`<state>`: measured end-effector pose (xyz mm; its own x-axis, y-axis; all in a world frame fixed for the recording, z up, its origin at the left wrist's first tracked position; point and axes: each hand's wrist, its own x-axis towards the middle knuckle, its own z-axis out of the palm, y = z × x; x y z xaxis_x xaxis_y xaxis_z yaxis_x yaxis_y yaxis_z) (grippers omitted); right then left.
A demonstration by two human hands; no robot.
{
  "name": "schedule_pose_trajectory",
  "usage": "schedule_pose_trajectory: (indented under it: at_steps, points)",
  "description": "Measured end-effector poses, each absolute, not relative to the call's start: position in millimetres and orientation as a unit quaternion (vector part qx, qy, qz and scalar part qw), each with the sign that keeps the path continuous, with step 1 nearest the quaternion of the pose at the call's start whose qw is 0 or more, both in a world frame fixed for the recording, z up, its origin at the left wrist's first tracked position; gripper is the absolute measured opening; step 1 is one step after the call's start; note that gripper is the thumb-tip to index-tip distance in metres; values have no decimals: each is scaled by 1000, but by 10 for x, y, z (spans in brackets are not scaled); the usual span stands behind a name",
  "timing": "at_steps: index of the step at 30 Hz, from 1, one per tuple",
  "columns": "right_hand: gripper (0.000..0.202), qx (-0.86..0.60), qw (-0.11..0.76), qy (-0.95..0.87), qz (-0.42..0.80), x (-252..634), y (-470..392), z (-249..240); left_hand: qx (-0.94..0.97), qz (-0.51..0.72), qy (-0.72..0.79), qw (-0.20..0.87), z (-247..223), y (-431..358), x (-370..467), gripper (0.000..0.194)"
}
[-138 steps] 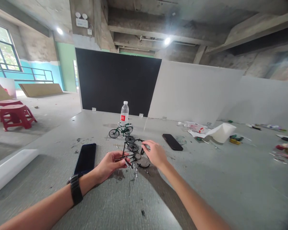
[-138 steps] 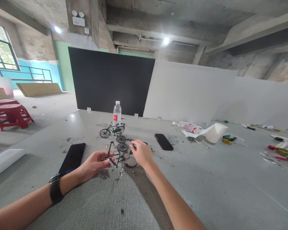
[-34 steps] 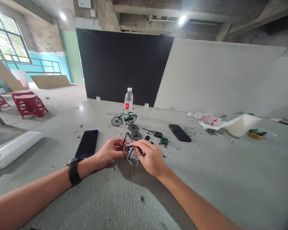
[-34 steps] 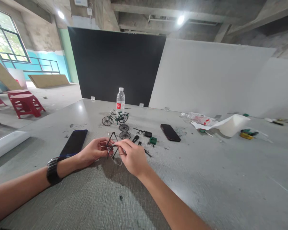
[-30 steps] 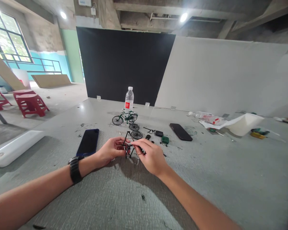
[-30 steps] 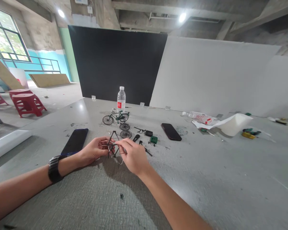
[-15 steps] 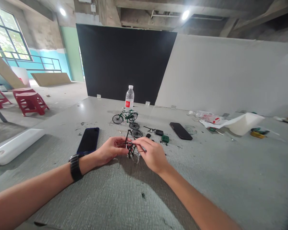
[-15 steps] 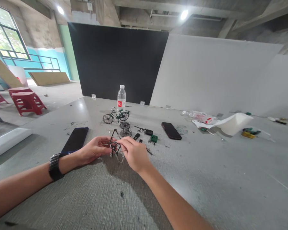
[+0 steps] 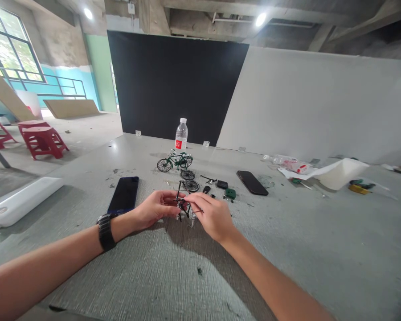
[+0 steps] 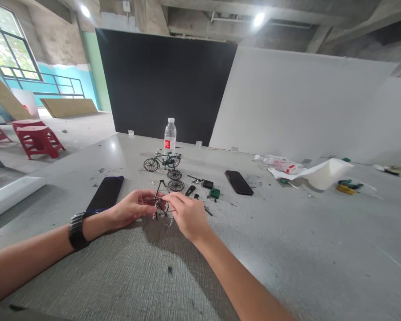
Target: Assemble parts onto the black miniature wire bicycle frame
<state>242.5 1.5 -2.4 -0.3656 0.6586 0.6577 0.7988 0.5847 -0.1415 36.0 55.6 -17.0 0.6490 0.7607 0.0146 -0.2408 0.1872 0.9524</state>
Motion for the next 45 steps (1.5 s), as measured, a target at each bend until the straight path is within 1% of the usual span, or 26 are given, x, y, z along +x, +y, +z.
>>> schedule_pose_trajectory:
  at_steps: [8,15,23,29,33,39,45]
  points:
    - [31,-447,321,-818,-168,2440,26,-59,540,338,232,735,-166,557,356,50]
    - [36,-448,263,-827,-216,2423,-33,20,532,350,231,736,-176,561,358,48]
    - [35,-448,222,-825,-262,2387,-72,78,520,361,231,739,-167,545,364,47]
    - [29,-453,248,-813,-269,2442,-15,70,514,360,238,741,-180,562,354,46]
    - [24,-477,286,-791,-256,2538,26,115,507,365,243,742,-153,544,347,45]
    - [28,-505,358,-772,-144,2610,24,207,503,365,239,746,-125,517,345,43]
    - [26,-503,394,-766,-73,2556,12,254,504,368,235,745,-162,545,346,43]
